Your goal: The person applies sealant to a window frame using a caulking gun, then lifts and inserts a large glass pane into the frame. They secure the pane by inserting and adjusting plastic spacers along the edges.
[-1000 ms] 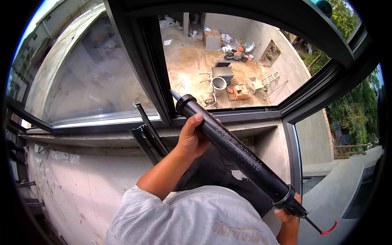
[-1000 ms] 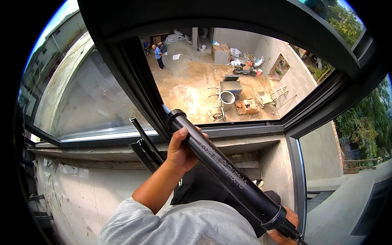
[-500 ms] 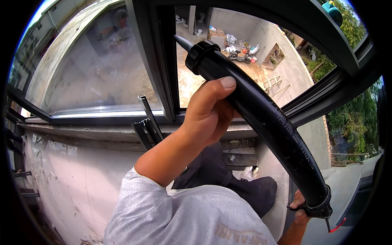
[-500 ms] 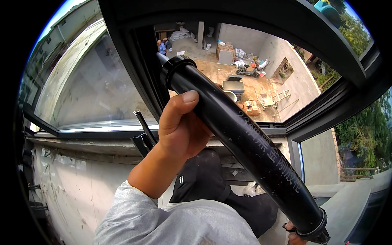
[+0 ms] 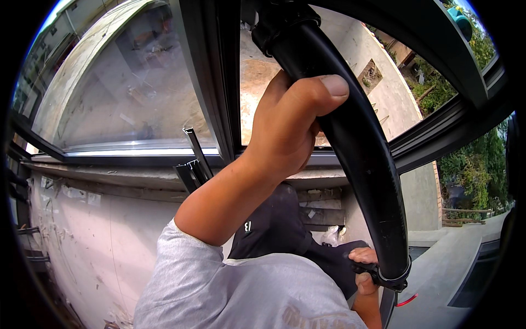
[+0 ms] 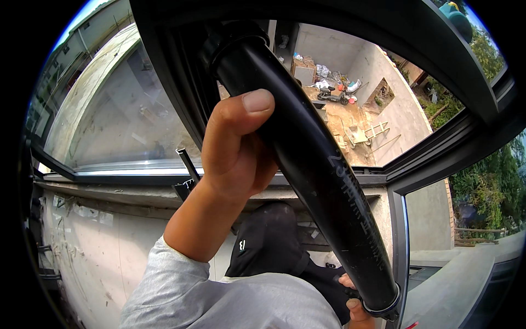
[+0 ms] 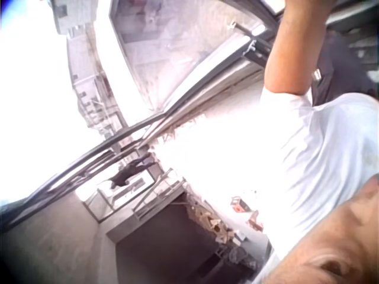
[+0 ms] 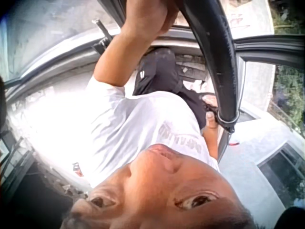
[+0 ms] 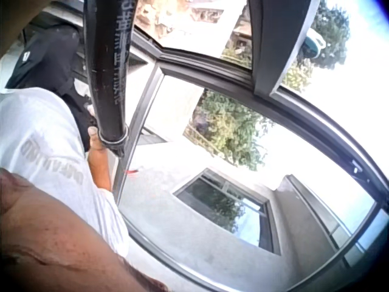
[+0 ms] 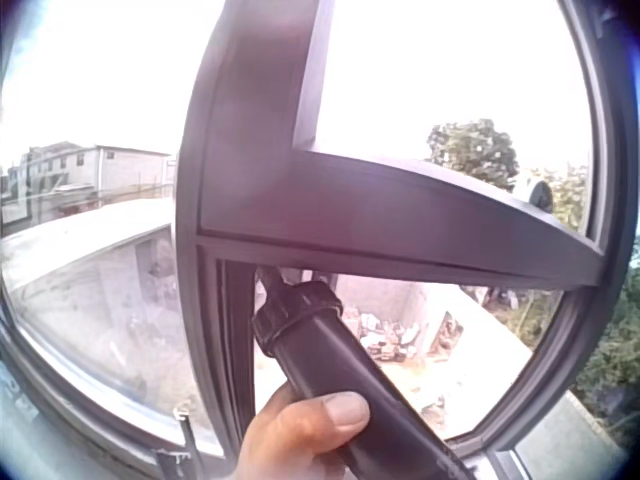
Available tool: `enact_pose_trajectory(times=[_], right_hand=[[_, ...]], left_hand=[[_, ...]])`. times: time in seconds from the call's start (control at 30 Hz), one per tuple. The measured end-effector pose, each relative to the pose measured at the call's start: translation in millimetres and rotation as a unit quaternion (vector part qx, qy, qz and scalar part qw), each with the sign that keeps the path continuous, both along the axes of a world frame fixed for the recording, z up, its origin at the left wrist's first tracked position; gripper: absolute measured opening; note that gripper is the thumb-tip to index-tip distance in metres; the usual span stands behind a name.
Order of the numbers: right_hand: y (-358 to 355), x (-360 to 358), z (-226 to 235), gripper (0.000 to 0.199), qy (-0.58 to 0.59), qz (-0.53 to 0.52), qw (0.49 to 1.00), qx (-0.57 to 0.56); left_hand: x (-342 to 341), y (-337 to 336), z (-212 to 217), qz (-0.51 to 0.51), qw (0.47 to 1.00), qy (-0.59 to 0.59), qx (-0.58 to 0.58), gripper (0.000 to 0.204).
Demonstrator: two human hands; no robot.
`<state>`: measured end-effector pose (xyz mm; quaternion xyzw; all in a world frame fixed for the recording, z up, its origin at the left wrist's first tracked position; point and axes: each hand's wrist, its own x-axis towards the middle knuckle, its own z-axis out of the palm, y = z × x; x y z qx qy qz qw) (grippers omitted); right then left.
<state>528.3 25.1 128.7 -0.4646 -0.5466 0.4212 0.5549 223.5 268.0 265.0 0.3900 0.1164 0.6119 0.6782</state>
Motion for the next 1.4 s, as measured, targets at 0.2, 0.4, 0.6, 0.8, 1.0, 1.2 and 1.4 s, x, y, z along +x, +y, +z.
enact_pose_trajectory(times=[0.2,0.4,0.6,0.8,1.0,1.2,1.4], right_hand=[[6,-10,-43,0.067,0.286,0.131,0.946,-0.074],[11,4,-48,0.055,0.388,0.205,0.890,-0.125],[12,-1,-54,0.050,0.368,0.170,0.907,-0.113],[11,-6,-44,0.047,0.314,0.134,0.936,-0.081],[13,-4,-32,0.044,0.273,0.100,0.956,-0.040],[6,-5,-12,0.041,0.224,0.052,0.973,0.004],[5,-9,-6,0.039,0.179,0.031,0.983,0.028]], left_hand=[[4,2,-3,0.080,0.995,0.055,0.018,0.043],[5,6,0,0.106,0.990,0.086,0.021,0.066],[9,10,-2,0.060,0.994,0.089,0.020,0.057],[2,9,-2,0.037,0.996,0.083,0.003,0.048],[3,12,-6,0.025,0.997,0.068,0.018,0.053],[11,7,-1,0.023,1.000,0.015,0.006,0.043],[5,11,-7,-0.016,0.999,0.034,0.036,0.040]])
